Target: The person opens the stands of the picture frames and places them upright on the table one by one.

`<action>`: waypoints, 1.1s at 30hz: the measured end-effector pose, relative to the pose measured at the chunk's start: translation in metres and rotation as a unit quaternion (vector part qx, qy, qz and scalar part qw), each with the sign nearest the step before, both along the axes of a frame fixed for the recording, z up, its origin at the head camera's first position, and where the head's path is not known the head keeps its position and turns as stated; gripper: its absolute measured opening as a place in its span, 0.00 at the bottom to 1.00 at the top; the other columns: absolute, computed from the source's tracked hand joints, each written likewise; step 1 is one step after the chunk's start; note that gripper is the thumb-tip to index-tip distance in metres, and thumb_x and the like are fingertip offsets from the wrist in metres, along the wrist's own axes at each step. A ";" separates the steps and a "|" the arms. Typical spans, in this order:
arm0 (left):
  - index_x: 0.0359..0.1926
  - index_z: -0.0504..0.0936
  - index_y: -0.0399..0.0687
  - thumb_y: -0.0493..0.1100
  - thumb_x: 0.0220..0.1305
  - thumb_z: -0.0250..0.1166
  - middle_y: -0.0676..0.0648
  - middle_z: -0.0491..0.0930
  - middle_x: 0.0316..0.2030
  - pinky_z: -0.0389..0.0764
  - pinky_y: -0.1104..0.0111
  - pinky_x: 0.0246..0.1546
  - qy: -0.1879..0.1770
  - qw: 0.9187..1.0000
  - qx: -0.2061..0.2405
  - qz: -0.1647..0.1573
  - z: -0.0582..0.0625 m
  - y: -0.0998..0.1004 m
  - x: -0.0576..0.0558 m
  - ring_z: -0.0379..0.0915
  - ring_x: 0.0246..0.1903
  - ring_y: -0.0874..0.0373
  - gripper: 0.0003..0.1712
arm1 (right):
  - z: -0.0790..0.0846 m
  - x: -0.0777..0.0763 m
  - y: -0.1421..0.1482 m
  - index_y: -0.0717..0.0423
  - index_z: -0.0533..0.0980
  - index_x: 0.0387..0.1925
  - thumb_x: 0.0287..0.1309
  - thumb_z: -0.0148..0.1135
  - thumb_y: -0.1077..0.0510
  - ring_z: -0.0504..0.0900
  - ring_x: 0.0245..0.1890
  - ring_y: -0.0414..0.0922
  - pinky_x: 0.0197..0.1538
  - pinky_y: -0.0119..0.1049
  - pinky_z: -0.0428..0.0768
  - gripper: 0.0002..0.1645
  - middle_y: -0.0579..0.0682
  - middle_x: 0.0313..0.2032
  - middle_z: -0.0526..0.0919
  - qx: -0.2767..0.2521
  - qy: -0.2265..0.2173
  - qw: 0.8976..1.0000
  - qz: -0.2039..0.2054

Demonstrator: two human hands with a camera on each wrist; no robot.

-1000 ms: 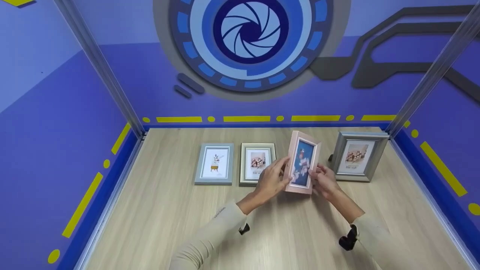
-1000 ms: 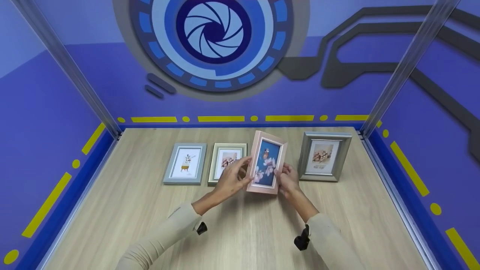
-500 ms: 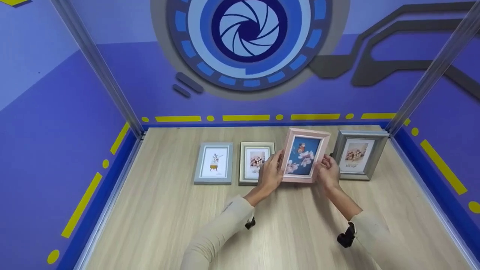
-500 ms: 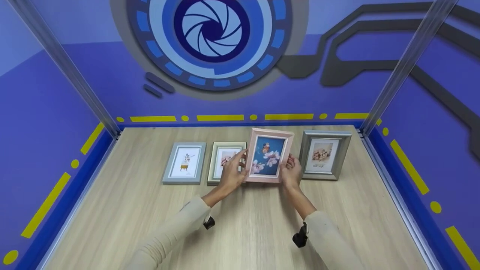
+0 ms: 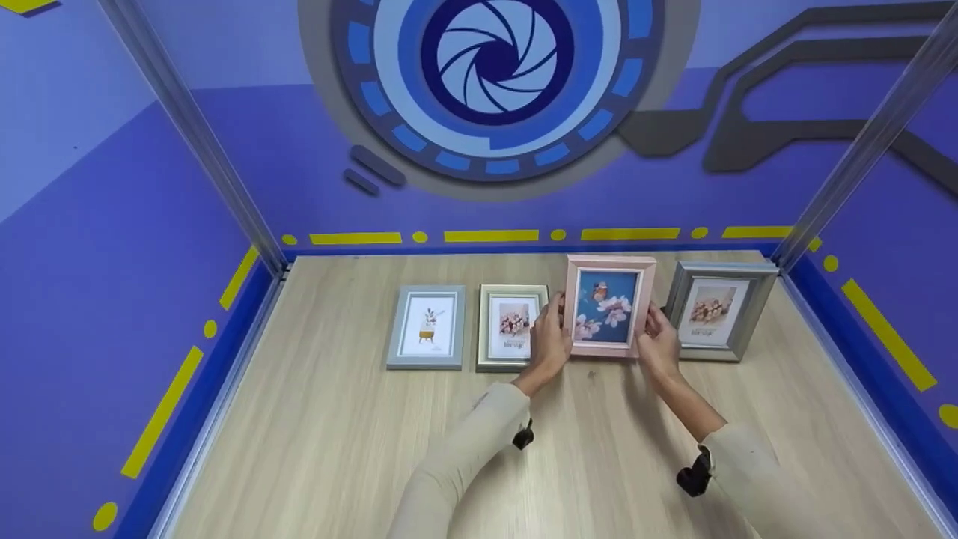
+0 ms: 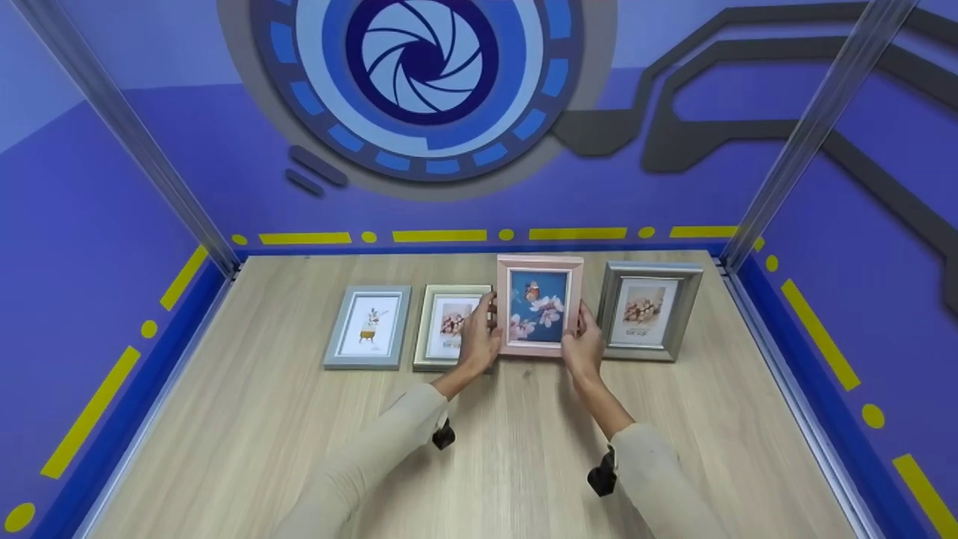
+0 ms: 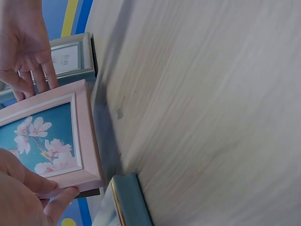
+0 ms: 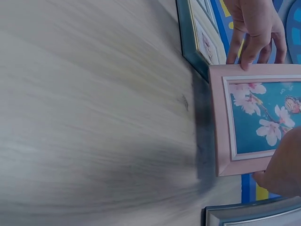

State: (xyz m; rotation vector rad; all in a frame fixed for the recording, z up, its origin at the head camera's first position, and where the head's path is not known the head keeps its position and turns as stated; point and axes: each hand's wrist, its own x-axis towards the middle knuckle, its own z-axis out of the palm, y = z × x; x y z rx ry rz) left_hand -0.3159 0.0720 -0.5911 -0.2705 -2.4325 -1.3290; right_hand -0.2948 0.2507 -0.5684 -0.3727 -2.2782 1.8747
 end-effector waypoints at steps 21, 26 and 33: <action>0.58 0.73 0.34 0.20 0.57 0.58 0.35 0.82 0.48 0.86 0.60 0.51 0.021 1.000 -0.010 -0.012 -0.013 0.017 -0.001 0.83 0.49 0.44 0.27 | -0.011 0.003 0.013 0.65 0.47 0.79 0.74 0.44 0.64 0.62 0.76 0.61 0.77 0.51 0.63 0.38 0.67 0.76 0.58 0.056 -0.034 0.998 0.006; 0.55 0.75 0.34 0.22 0.60 0.60 0.36 0.82 0.46 0.86 0.61 0.51 0.030 0.999 -0.013 -0.001 -0.015 0.019 -0.003 0.83 0.47 0.46 0.21 | -0.010 0.003 0.016 0.67 0.44 0.79 0.69 0.45 0.68 0.59 0.77 0.61 0.78 0.50 0.61 0.41 0.68 0.77 0.56 0.070 -0.038 0.997 0.022; 0.59 0.71 0.33 0.23 0.64 0.59 0.36 0.82 0.47 0.84 0.59 0.53 -0.006 1.000 0.003 -0.012 -0.011 0.017 -0.001 0.82 0.49 0.45 0.22 | -0.008 0.010 0.018 0.66 0.44 0.80 0.74 0.44 0.64 0.56 0.78 0.61 0.79 0.50 0.60 0.39 0.67 0.77 0.56 0.067 -0.068 0.995 0.041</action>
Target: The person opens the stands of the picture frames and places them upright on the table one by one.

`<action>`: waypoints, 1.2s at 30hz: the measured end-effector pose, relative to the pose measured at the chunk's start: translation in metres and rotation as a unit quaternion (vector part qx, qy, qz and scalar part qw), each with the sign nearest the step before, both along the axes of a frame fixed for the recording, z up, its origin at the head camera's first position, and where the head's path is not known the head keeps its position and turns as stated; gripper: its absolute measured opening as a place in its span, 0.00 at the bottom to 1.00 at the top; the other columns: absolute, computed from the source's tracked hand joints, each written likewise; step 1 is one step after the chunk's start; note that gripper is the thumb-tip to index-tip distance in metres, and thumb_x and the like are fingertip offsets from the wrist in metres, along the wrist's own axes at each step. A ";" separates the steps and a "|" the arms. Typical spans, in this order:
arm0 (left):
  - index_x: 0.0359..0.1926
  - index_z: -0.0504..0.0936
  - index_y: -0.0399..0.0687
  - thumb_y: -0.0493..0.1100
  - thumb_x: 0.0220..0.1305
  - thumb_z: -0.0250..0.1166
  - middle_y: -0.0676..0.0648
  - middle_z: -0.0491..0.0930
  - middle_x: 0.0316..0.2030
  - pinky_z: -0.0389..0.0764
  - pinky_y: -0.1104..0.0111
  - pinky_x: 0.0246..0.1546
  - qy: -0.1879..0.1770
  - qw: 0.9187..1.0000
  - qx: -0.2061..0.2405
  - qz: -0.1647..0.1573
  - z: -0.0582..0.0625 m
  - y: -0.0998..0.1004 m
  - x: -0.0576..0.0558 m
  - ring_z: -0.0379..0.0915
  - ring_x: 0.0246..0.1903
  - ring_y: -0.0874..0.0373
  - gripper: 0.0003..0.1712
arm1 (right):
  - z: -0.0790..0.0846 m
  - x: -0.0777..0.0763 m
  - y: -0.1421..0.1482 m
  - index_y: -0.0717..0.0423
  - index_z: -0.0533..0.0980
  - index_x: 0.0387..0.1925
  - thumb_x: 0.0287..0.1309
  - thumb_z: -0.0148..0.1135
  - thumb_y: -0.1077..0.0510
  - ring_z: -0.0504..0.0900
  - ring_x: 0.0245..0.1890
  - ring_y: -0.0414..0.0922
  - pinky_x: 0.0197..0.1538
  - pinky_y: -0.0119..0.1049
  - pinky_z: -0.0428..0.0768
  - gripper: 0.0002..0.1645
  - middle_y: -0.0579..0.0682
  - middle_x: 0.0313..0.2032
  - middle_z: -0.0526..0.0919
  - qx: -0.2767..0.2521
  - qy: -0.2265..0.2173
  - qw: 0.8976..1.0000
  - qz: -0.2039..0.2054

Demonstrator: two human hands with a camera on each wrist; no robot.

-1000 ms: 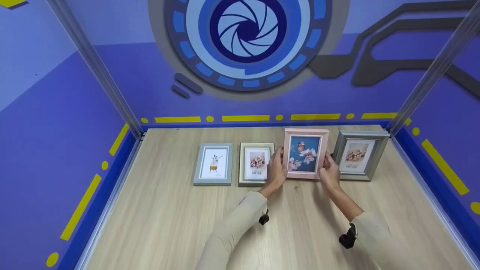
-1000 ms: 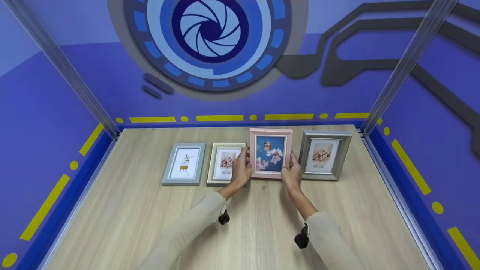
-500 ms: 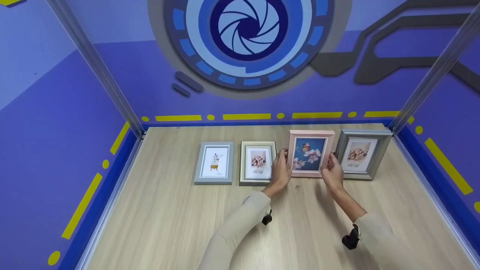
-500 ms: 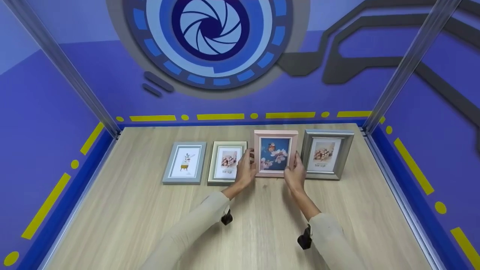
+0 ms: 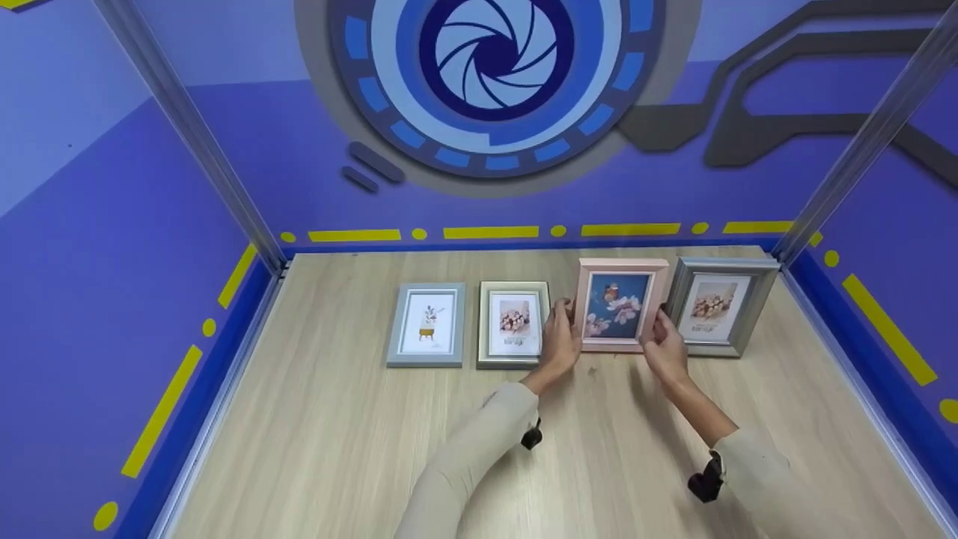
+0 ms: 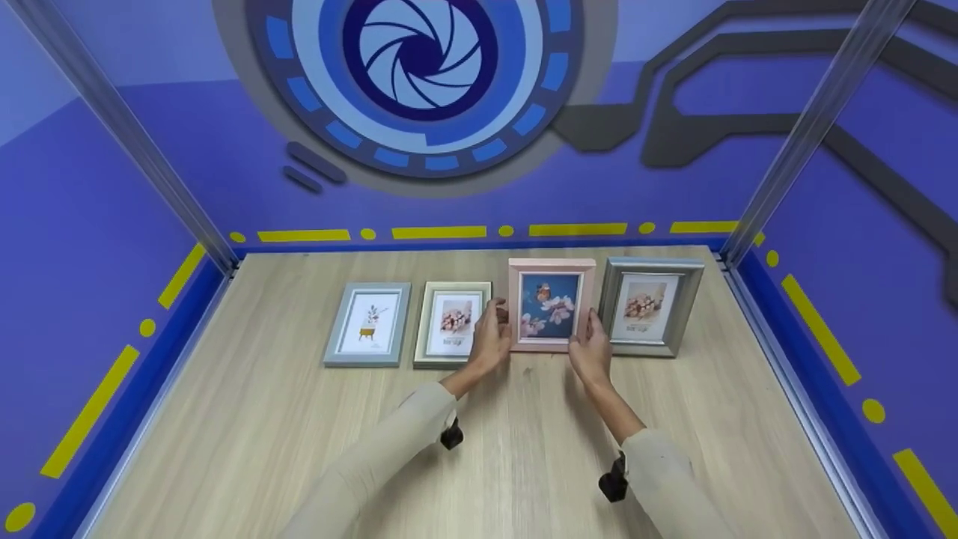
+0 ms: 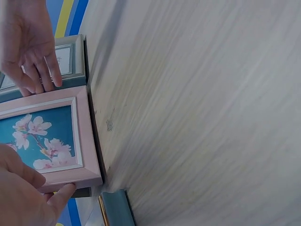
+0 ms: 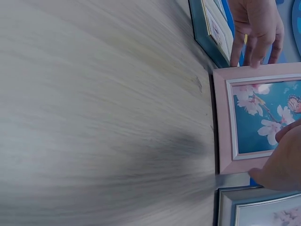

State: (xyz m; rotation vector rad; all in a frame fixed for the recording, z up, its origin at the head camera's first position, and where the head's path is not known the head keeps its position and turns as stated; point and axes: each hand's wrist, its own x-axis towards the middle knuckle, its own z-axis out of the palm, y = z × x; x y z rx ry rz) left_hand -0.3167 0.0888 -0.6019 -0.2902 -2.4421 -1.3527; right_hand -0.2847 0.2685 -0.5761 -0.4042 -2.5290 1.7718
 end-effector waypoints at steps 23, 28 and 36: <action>0.61 0.72 0.34 0.30 0.61 0.62 0.37 0.78 0.52 0.77 0.54 0.60 -0.079 0.996 -0.042 0.019 0.012 -0.089 0.007 0.75 0.56 0.42 0.26 | -0.027 0.038 -0.044 0.73 0.70 0.65 0.73 0.52 0.64 0.78 0.59 0.57 0.50 0.34 0.80 0.24 0.69 0.59 0.78 0.015 -0.065 0.990 0.123; 0.65 0.70 0.29 0.31 0.62 0.62 0.32 0.74 0.60 0.71 0.51 0.68 -0.115 0.991 -0.054 0.038 0.006 -0.120 0.009 0.70 0.64 0.37 0.29 | -0.026 0.036 -0.074 0.76 0.66 0.67 0.73 0.49 0.66 0.76 0.63 0.61 0.61 0.48 0.80 0.26 0.72 0.62 0.75 -0.009 -0.062 0.981 0.182; 0.71 0.59 0.20 0.34 0.64 0.58 0.22 0.62 0.70 0.61 0.47 0.76 -0.199 0.980 -0.007 -0.026 0.001 -0.151 0.022 0.57 0.72 0.29 0.37 | -0.027 0.023 -0.110 0.82 0.59 0.69 0.70 0.51 0.69 0.69 0.69 0.69 0.70 0.58 0.71 0.31 0.78 0.66 0.69 -0.005 -0.001 0.974 0.227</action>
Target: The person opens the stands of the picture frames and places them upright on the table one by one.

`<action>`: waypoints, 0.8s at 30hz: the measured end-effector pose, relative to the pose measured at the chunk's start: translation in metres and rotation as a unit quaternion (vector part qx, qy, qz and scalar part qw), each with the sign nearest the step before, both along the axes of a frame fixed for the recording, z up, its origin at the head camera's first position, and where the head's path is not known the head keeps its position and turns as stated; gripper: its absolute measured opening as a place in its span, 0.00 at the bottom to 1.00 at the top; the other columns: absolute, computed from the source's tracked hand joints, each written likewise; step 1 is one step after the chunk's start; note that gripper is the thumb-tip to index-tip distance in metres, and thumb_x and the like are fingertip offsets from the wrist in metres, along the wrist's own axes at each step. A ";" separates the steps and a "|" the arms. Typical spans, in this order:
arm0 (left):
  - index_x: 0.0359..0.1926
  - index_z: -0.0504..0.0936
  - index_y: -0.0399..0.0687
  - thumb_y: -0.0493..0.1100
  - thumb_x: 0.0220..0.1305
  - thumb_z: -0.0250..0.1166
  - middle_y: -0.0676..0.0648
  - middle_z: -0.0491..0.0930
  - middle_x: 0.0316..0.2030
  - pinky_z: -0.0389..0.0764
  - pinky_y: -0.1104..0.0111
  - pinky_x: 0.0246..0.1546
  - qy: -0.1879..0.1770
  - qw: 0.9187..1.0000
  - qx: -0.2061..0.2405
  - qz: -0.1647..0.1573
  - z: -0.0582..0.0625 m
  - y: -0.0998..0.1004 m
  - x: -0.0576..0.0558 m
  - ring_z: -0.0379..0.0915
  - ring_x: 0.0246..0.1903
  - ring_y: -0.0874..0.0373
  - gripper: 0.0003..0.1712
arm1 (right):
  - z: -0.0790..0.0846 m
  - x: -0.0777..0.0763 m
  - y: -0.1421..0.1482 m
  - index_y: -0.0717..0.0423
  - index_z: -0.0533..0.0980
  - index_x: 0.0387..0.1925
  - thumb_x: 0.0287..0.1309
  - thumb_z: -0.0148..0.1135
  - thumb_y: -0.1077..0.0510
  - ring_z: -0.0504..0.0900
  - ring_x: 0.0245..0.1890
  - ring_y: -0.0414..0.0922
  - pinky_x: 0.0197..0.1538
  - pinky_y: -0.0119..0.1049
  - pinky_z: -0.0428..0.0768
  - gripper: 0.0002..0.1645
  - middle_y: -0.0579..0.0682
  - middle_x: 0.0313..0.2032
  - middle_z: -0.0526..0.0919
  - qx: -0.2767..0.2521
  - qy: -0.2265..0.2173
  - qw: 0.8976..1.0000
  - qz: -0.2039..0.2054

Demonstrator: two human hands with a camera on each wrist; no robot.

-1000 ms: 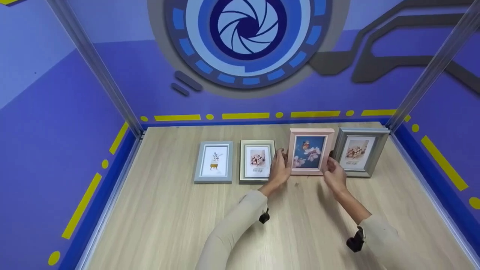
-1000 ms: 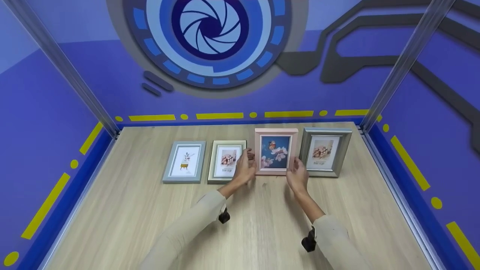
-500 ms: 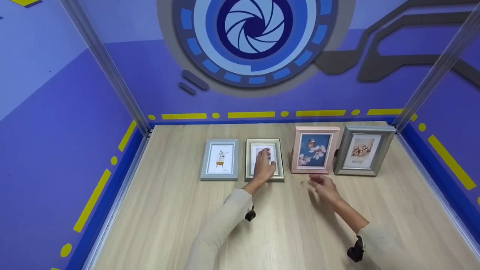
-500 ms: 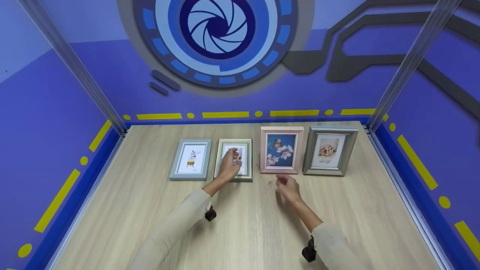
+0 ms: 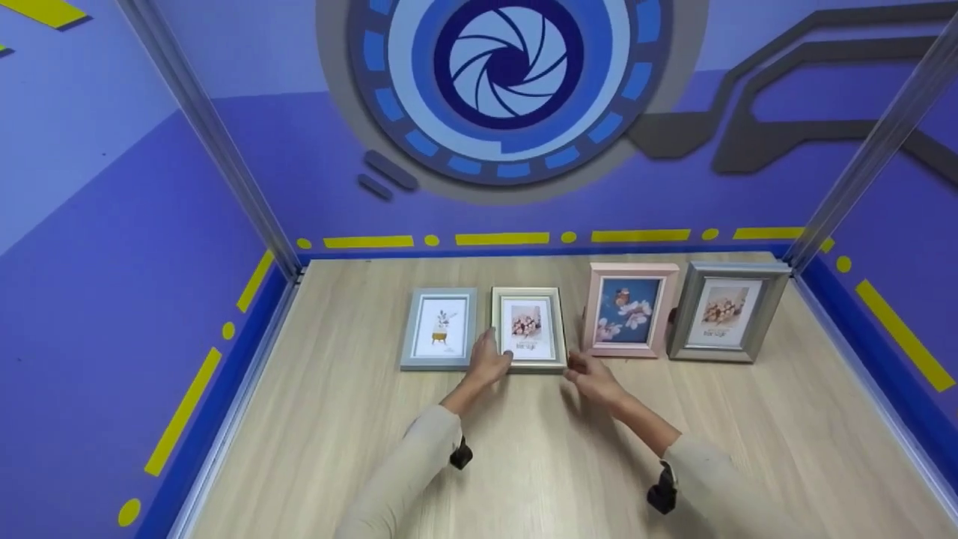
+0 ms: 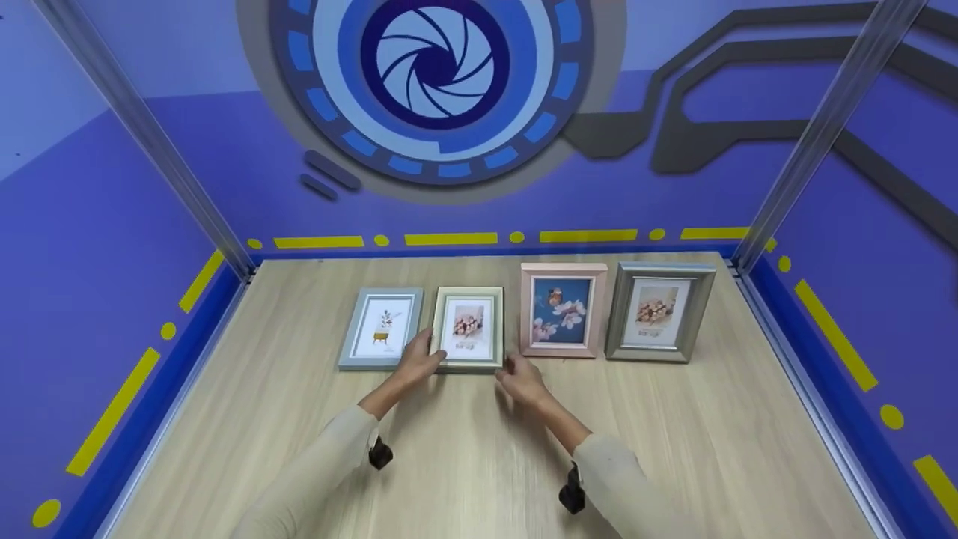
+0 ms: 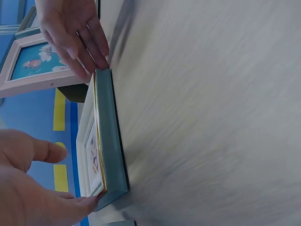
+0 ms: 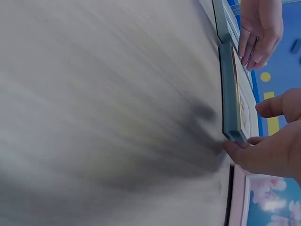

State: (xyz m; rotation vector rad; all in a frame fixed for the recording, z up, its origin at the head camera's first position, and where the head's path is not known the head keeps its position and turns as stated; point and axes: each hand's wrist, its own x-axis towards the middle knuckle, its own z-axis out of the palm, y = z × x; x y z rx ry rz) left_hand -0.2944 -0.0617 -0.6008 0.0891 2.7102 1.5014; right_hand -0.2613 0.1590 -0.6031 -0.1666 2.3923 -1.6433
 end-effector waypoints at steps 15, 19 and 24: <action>0.75 0.53 0.22 0.38 0.67 0.57 0.23 0.56 0.74 0.56 0.47 0.78 -0.102 0.994 0.046 0.011 0.006 0.005 0.010 0.52 0.76 0.32 0.41 | -0.006 -0.009 -0.014 0.78 0.57 0.71 0.67 0.56 0.65 0.62 0.72 0.70 0.76 0.63 0.58 0.36 0.77 0.68 0.65 0.045 0.004 0.999 -0.009; 0.76 0.52 0.24 0.38 0.67 0.57 0.25 0.54 0.75 0.55 0.49 0.78 -0.124 0.990 0.059 0.024 0.007 0.007 0.010 0.50 0.77 0.33 0.42 | -0.004 -0.010 -0.015 0.76 0.56 0.72 0.68 0.54 0.63 0.62 0.72 0.69 0.75 0.63 0.59 0.36 0.76 0.69 0.65 0.024 -0.013 1.000 -0.006; 0.75 0.55 0.25 0.38 0.65 0.58 0.25 0.56 0.74 0.56 0.47 0.78 -0.124 0.989 0.075 0.038 0.011 0.006 0.010 0.52 0.76 0.33 0.41 | -0.003 -0.017 -0.016 0.79 0.62 0.68 0.66 0.52 0.67 0.65 0.70 0.67 0.75 0.62 0.60 0.32 0.76 0.67 0.68 -0.009 -0.005 1.000 0.000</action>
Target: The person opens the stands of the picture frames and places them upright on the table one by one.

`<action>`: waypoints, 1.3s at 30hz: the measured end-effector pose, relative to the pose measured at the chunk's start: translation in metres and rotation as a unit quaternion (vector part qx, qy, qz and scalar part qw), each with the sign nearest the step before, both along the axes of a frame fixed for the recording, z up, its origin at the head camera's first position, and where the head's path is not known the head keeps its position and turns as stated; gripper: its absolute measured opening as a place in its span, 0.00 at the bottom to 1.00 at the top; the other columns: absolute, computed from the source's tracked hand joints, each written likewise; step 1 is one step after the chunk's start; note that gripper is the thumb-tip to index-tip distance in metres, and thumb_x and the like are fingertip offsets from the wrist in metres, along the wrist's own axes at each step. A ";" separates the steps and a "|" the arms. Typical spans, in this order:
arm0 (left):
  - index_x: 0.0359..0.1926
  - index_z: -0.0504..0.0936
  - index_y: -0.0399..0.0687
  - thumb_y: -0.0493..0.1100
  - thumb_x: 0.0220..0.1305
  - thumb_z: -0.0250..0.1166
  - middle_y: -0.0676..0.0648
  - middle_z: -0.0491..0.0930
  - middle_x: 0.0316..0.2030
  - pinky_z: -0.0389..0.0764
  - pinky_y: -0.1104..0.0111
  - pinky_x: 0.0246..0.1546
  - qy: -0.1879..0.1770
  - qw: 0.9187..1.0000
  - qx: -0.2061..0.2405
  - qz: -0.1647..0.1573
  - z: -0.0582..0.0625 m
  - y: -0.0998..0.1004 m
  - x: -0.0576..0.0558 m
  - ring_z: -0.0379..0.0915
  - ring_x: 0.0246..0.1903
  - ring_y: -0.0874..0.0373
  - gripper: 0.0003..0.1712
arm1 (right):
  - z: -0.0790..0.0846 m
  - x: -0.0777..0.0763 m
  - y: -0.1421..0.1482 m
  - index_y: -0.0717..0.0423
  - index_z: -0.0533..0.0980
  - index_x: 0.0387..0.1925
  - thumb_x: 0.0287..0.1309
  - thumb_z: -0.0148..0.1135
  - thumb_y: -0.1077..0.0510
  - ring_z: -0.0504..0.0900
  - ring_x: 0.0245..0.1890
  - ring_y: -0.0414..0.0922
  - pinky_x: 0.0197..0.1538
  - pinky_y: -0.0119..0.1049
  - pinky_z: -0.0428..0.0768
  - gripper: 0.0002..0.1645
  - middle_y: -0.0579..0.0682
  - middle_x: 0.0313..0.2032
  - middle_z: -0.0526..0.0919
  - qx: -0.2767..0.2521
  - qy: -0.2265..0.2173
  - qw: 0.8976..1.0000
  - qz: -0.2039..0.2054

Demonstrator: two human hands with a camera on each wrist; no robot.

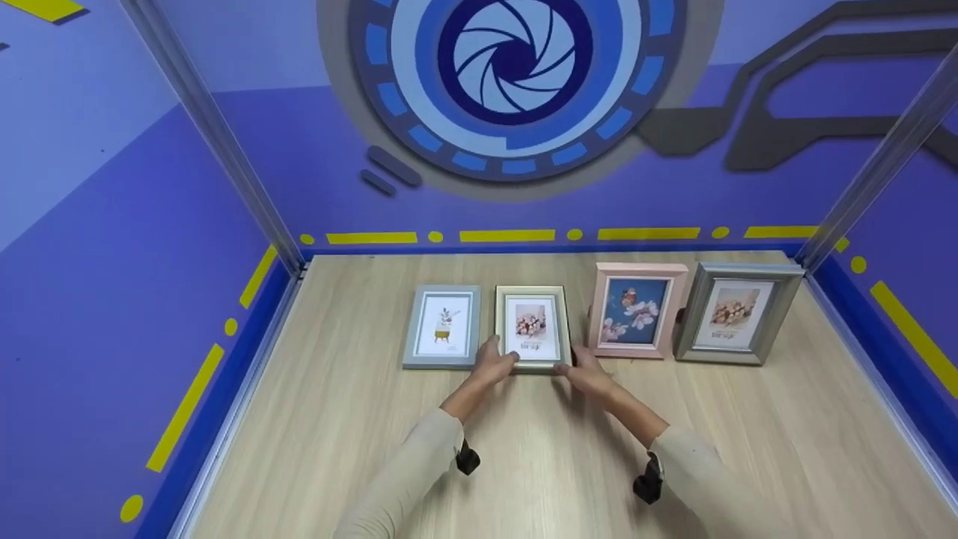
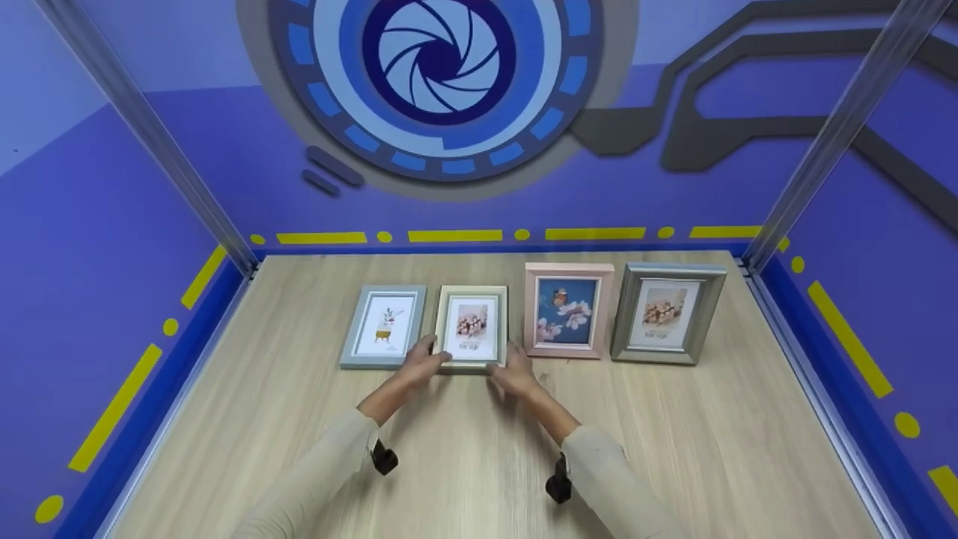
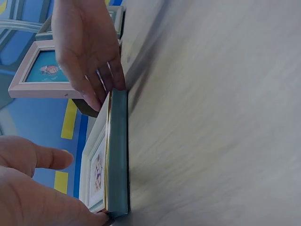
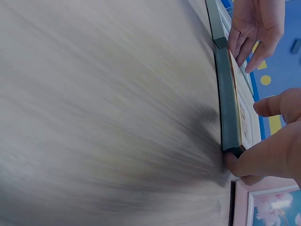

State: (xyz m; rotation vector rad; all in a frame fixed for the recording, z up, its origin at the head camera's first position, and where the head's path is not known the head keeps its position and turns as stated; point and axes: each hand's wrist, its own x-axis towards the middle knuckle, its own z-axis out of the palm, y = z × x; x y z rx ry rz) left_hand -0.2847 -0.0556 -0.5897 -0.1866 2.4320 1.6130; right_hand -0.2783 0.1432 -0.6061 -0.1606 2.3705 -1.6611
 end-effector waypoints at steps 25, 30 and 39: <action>0.72 0.62 0.24 0.21 0.55 0.62 0.28 0.71 0.67 0.79 0.53 0.63 -0.043 0.979 0.173 0.095 0.002 -0.006 0.004 0.68 0.68 0.36 0.41 | 0.014 0.001 0.012 0.80 0.53 0.72 0.69 0.51 0.65 0.64 0.72 0.68 0.76 0.59 0.62 0.37 0.79 0.70 0.62 0.003 -0.059 0.996 -0.067; 0.70 0.64 0.24 0.21 0.52 0.62 0.27 0.72 0.66 0.79 0.56 0.63 -0.046 0.984 0.156 0.078 0.001 -0.010 0.005 0.71 0.66 0.36 0.41 | 0.011 0.003 0.008 0.83 0.56 0.69 0.68 0.50 0.66 0.73 0.63 0.62 0.69 0.52 0.72 0.34 0.79 0.65 0.68 -0.012 -0.062 0.994 -0.090; 0.71 0.61 0.23 0.21 0.47 0.62 0.29 0.71 0.64 0.81 0.61 0.60 -0.050 0.987 0.138 0.062 0.009 -0.018 0.016 0.69 0.65 0.41 0.46 | 0.009 0.007 0.006 0.82 0.59 0.69 0.66 0.50 0.66 0.79 0.46 0.50 0.46 0.35 0.80 0.34 0.72 0.57 0.75 -0.034 -0.067 0.989 -0.125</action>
